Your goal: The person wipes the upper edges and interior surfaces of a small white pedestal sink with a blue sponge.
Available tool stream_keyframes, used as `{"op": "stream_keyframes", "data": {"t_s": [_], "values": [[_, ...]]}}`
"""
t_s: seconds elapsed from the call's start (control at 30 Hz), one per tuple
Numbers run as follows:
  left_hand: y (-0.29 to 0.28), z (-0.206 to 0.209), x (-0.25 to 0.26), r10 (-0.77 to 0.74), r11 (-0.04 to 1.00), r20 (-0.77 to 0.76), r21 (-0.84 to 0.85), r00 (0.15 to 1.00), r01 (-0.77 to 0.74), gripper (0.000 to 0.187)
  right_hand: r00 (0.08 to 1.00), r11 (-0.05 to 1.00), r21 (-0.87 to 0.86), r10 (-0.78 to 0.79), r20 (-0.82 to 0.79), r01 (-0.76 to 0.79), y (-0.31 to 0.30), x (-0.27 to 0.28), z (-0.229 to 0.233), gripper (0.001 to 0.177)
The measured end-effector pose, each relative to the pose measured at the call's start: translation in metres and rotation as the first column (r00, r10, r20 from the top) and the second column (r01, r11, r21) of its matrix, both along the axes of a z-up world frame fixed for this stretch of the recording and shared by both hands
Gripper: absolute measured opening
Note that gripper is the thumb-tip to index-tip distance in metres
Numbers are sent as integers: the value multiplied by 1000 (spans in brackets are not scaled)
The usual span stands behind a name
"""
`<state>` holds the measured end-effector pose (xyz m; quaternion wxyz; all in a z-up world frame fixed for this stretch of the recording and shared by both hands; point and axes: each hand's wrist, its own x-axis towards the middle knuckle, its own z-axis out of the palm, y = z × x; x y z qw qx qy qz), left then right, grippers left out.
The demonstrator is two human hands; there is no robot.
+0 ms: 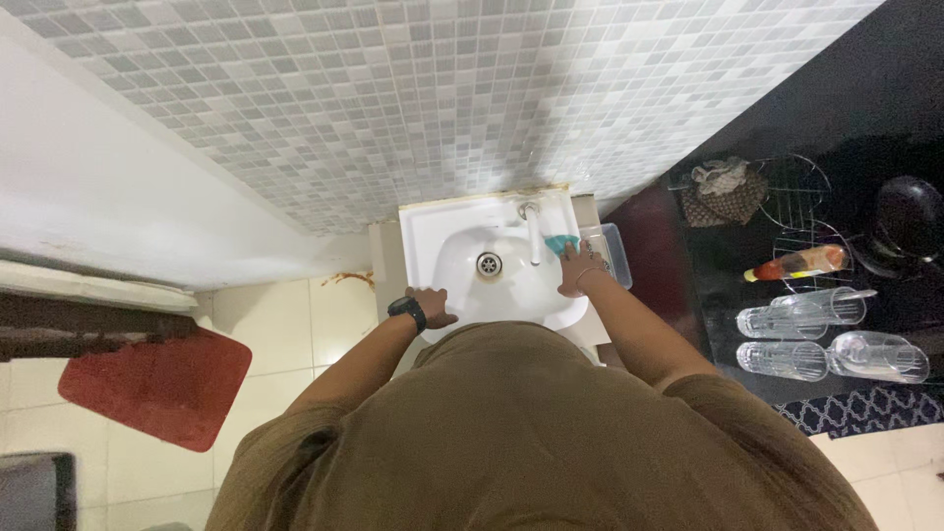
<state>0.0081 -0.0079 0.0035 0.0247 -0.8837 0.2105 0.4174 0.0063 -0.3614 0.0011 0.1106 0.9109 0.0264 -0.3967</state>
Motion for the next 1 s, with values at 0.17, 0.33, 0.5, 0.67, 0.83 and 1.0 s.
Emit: {"op": "stream_keyframes", "data": {"t_s": [0.17,0.33,0.5,0.67,0.83,1.0], "values": [[-4,18,-4,1,998,-37,59,999,1,78,993,993,-57,109,36,-107,2,3,-4,96],[10,1,1,-81,997,154,2,985,82,78,988,989,-72,133,77,-127,-4,33,-7,89],[33,-11,5,-88,988,314,-93,945,123,76,987,997,-21,75,144,-72,-3,62,-24,91],[33,-3,8,-80,995,256,-33,963,92,74,991,1000,-3,14,136,-13,-2,82,-24,89],[34,-2,7,-91,995,228,-15,969,97,79,990,999,37,-16,139,11,-12,81,-31,96],[37,-5,1,-105,994,224,-3,969,109,85,975,1000,-18,24,220,-21,-6,54,-34,93]]}}
